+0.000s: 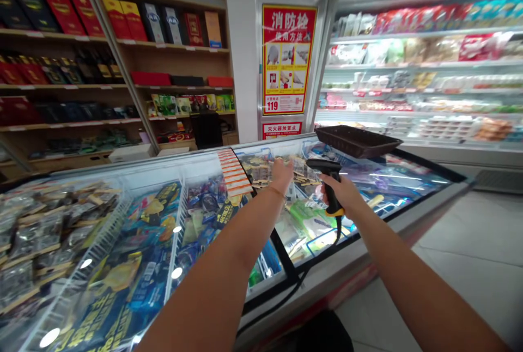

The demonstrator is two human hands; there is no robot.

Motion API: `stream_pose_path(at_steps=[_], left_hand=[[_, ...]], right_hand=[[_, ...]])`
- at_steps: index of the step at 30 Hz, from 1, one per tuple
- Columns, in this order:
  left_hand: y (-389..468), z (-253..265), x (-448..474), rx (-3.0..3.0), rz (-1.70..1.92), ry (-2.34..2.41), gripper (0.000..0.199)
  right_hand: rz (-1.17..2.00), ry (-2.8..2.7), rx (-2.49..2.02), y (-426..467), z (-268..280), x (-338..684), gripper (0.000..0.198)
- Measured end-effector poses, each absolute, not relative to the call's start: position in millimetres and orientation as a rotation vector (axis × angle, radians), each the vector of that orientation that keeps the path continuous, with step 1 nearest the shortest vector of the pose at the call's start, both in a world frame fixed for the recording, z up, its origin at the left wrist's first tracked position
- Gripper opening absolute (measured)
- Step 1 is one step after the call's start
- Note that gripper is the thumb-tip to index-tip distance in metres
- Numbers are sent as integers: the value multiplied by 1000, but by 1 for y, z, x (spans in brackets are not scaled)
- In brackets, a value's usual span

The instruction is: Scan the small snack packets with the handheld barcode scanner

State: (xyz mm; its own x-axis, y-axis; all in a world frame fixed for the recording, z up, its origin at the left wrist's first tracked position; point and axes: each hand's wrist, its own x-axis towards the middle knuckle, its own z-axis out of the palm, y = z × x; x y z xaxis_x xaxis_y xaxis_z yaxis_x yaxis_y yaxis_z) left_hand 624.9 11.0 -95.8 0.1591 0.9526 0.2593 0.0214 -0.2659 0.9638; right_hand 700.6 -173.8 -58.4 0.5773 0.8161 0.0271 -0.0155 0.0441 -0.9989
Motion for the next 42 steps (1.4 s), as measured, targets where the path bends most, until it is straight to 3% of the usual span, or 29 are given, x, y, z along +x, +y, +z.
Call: stream_pose_path(at_steps=[7, 19, 26, 33, 38, 42], left_hand=[[21, -90, 547, 1620, 1331, 1259, 13], [40, -95, 265, 1551, 1544, 1713, 14], [27, -66, 117, 2054, 944, 2193, 38], [-4, -34, 25, 2101, 318, 2499, 95], [-13, -34, 16, 2177, 168, 2522, 103], [-17, -36, 26, 2244, 267, 2539, 108]], right_hand=[[822, -795, -1395, -148, -54, 656, 28], [1033, -1031, -1273, -100, -56, 486, 24], [1097, -1106, -1199, -90, -85, 436, 34], [1101, -1203, -1267, -96, -99, 437, 30], [1101, -1176, -1291, -102, -96, 436, 27], [1097, -1138, -1290, -104, -95, 436, 27]])
